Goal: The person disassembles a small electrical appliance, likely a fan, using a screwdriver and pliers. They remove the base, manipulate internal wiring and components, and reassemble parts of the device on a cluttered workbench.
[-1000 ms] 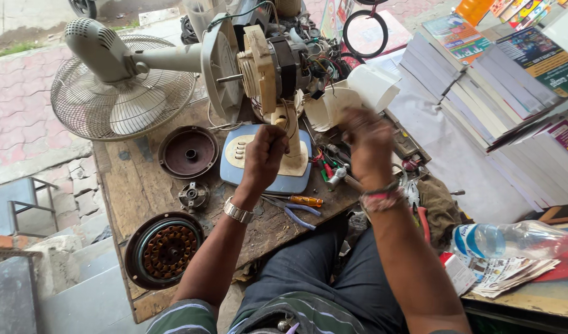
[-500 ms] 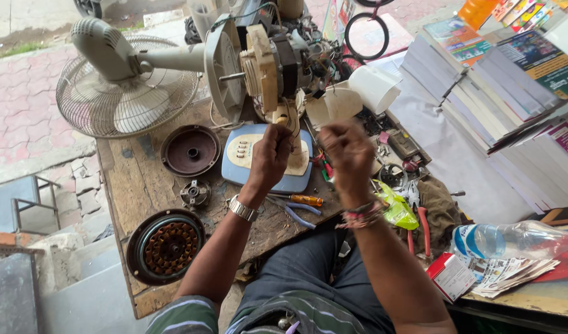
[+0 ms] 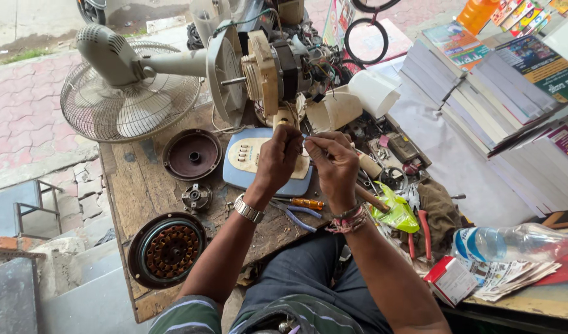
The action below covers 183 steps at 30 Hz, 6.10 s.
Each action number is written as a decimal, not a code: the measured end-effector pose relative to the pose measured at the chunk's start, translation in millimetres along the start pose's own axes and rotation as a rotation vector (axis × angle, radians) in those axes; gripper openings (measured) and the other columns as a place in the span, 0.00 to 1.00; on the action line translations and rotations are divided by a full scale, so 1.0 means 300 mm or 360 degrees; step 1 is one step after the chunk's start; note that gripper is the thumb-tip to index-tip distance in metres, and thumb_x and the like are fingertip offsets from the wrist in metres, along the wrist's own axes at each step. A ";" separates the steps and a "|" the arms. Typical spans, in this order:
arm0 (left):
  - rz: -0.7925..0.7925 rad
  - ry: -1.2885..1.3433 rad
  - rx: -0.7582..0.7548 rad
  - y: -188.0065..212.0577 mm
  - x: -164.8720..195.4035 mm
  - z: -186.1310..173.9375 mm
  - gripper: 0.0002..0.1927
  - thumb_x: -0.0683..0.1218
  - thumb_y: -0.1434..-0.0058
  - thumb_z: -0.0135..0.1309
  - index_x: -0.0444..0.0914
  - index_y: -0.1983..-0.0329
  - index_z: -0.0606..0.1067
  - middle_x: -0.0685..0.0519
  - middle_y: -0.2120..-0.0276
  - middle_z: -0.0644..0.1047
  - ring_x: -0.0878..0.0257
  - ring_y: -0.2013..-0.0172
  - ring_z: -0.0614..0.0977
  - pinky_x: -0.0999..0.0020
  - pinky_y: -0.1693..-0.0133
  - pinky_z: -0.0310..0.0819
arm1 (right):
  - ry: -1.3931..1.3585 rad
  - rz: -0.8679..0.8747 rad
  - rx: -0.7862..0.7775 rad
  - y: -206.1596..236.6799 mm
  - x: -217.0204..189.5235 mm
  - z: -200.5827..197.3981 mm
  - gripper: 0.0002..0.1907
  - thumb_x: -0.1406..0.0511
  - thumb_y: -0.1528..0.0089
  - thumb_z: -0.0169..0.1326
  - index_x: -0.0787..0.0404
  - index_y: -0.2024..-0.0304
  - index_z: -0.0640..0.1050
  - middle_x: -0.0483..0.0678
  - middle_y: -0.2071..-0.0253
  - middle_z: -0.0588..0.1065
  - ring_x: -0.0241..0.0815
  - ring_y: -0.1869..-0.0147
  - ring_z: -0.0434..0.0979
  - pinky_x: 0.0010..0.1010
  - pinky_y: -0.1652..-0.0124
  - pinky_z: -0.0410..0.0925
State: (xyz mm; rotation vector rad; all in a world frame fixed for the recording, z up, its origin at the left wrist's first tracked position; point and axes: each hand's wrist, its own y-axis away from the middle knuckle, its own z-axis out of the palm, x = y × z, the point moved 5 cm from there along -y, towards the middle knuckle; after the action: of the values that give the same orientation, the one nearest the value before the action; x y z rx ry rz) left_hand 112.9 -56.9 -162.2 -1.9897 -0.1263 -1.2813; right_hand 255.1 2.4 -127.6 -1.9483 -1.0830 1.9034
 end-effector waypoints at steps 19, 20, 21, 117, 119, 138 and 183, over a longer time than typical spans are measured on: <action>0.0111 -0.0034 -0.0146 0.000 0.017 -0.001 0.06 0.39 0.30 0.53 0.35 0.51 0.71 0.48 0.70 0.79 0.58 0.70 0.84 0.65 0.67 0.77 | -0.0366 0.0261 -0.0271 -0.119 0.150 0.040 0.06 0.68 0.39 0.65 0.61 0.59 0.85 0.47 0.45 0.76 0.35 0.46 0.78 0.28 0.50 0.75; 0.0114 -0.0079 -0.0134 0.000 0.016 -0.003 0.06 0.39 0.30 0.53 0.35 0.52 0.71 0.48 0.70 0.79 0.57 0.70 0.83 0.64 0.67 0.76 | -0.0546 0.0435 -0.0096 -0.117 0.174 0.024 0.06 0.67 0.38 0.64 0.61 0.58 0.85 0.47 0.48 0.78 0.36 0.50 0.78 0.27 0.53 0.73; 0.0116 -0.0125 -0.0123 0.000 0.014 -0.003 0.06 0.39 0.30 0.53 0.35 0.53 0.71 0.47 0.69 0.79 0.56 0.70 0.83 0.64 0.68 0.75 | -0.0723 0.0611 0.0082 -0.109 0.198 0.005 0.06 0.67 0.36 0.63 0.61 0.57 0.84 0.48 0.51 0.81 0.36 0.53 0.77 0.26 0.56 0.70; -0.0637 -0.1137 -0.0116 0.482 -0.415 -0.234 0.17 0.49 0.36 0.58 0.36 0.48 0.76 0.46 0.59 0.77 0.58 0.61 0.78 0.64 0.59 0.75 | 0.1175 0.0022 -0.1158 0.509 0.423 -0.031 0.14 0.57 0.50 0.69 0.51 0.63 0.85 0.54 0.31 0.65 0.57 0.26 0.58 0.51 0.35 0.56; -0.0704 -0.1184 -0.0114 0.425 -0.460 -0.245 0.23 0.51 0.37 0.58 0.36 0.42 0.73 0.45 0.59 0.75 0.58 0.62 0.76 0.63 0.62 0.75 | 0.0950 -0.0125 -0.0930 0.530 0.393 -0.095 0.16 0.59 0.46 0.67 0.55 0.56 0.84 0.55 0.32 0.68 0.56 0.27 0.63 0.47 0.36 0.59; -0.1144 -0.1407 -0.0581 0.179 -0.605 -0.251 0.37 0.68 0.32 0.44 0.57 0.22 0.54 0.39 0.53 0.75 0.43 0.52 0.80 0.51 0.50 0.74 | 0.0858 0.0443 -0.0708 0.751 0.448 -0.285 0.07 0.68 0.39 0.59 0.62 0.59 0.83 0.51 0.59 0.82 0.51 0.56 0.82 0.37 0.58 0.74; -0.0987 -0.1269 -0.0891 0.114 -0.620 -0.277 0.50 0.65 0.39 0.59 0.46 0.22 0.48 0.33 0.52 0.78 0.41 0.51 0.80 0.51 0.48 0.74 | 0.0858 0.0627 -0.0703 0.787 0.490 -0.297 0.08 0.66 0.38 0.60 0.61 0.58 0.83 0.51 0.59 0.83 0.48 0.56 0.84 0.35 0.58 0.76</action>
State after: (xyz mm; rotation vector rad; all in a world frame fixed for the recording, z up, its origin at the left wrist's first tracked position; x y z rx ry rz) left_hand -25.0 -78.3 -314.6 -3.0166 -0.9080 -0.8139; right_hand 405.5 -43.5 -374.0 -2.8719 -1.0642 1.1944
